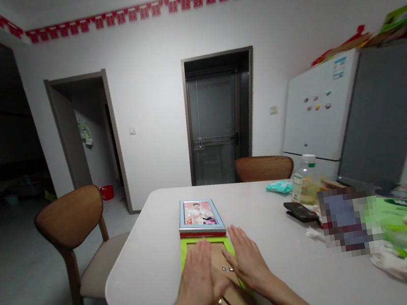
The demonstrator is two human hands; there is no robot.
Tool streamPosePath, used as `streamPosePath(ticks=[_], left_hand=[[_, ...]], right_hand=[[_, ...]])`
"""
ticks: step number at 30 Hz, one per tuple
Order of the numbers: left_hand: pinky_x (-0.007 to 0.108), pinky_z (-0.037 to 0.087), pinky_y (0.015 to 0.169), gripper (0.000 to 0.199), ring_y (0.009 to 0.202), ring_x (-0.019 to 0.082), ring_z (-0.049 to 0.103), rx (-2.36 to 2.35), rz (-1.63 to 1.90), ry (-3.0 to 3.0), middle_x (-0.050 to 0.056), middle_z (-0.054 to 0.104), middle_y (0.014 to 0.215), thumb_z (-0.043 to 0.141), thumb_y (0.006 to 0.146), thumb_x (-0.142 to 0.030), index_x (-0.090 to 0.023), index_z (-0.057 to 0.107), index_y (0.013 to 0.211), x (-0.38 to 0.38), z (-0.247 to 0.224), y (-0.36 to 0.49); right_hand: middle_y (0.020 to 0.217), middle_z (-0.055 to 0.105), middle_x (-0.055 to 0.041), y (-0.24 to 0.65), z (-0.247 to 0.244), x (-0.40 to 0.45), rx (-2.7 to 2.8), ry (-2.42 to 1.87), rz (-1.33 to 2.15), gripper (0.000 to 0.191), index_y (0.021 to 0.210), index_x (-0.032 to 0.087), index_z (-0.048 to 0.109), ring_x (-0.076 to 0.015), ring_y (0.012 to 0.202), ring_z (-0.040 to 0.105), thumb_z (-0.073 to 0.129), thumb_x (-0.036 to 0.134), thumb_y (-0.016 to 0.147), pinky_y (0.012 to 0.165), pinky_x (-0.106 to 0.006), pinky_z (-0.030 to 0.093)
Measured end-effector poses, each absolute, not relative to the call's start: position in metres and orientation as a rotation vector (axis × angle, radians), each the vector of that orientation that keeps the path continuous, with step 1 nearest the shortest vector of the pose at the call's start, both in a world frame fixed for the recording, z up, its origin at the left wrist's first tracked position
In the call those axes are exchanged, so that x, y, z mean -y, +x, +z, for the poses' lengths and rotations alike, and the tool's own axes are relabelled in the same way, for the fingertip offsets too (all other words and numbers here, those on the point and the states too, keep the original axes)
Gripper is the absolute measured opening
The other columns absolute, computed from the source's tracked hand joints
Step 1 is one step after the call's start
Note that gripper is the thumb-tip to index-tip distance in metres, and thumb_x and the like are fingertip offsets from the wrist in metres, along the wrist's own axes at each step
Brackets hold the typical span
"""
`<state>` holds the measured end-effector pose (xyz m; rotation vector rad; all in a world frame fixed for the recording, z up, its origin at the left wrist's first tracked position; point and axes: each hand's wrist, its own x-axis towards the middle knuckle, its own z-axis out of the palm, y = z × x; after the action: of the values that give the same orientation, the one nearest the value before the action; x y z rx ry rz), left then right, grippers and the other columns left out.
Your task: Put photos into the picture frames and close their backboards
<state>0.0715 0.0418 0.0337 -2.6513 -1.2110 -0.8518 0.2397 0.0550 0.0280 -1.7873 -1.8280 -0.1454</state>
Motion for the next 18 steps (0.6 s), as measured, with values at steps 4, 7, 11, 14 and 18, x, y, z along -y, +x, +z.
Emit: streamPosePath(ticks=[4,7,11,14,18], left_hand=[[0.047,0.016,0.099,0.075,0.125,0.026,0.009,1.421,-0.967,-2.24,0.02,0.019,0.135,0.049,0.074,-0.043,-0.004,0.016,0.128,-0.072,0.085,0.063],[0.048,0.013,0.1,0.075,0.126,0.026,0.006,1.437,-0.986,-2.125,0.02,0.018,0.135,0.044,0.075,-0.05,-0.004,0.016,0.128,-0.085,0.094,0.06],[0.047,0.01,0.101,0.072,0.125,0.024,0.011,1.454,-1.317,-2.29,0.016,0.02,0.136,0.043,0.075,-0.052,-0.01,0.02,0.128,-0.077,0.088,0.057],[0.041,0.017,0.1,0.059,0.123,0.022,0.022,1.557,-2.15,-2.37,0.011,0.028,0.134,0.041,0.077,-0.05,-0.016,0.029,0.125,-0.056,0.094,0.048],[0.031,0.043,0.078,0.05,0.089,0.018,0.057,1.269,-3.688,-1.936,0.009,0.063,0.091,0.022,0.084,-0.049,-0.015,0.059,0.083,-0.025,0.115,0.027]], right_hand=[[0.139,0.014,-0.0081,0.221,0.077,-0.066,1.828,-1.73,-0.287,0.059,0.131,0.013,0.019,-0.0235,0.127,0.007,0.032,0.038,0.079,0.098,-0.048,0.014],[0.138,0.015,-0.0077,0.212,0.093,-0.071,1.842,-1.692,-0.186,0.061,0.13,0.013,0.022,-0.0248,0.127,0.006,0.035,0.04,0.077,0.098,-0.052,0.009],[0.131,0.034,-0.0105,0.209,0.096,-0.064,1.654,-1.362,0.21,0.055,0.118,0.014,0.042,-0.0249,0.122,0.024,0.041,0.046,0.073,0.097,-0.046,0.019],[0.09,0.062,-0.0102,0.212,0.104,-0.046,1.222,-0.963,0.862,0.042,0.082,0.016,0.06,-0.0191,0.083,0.056,0.039,0.051,0.074,0.07,-0.034,0.044],[0.043,0.041,0.0047,0.223,0.119,-0.014,0.679,-0.392,1.404,0.041,0.045,0.017,0.042,-0.0054,0.035,0.036,0.041,0.044,0.076,0.035,-0.018,0.029]])
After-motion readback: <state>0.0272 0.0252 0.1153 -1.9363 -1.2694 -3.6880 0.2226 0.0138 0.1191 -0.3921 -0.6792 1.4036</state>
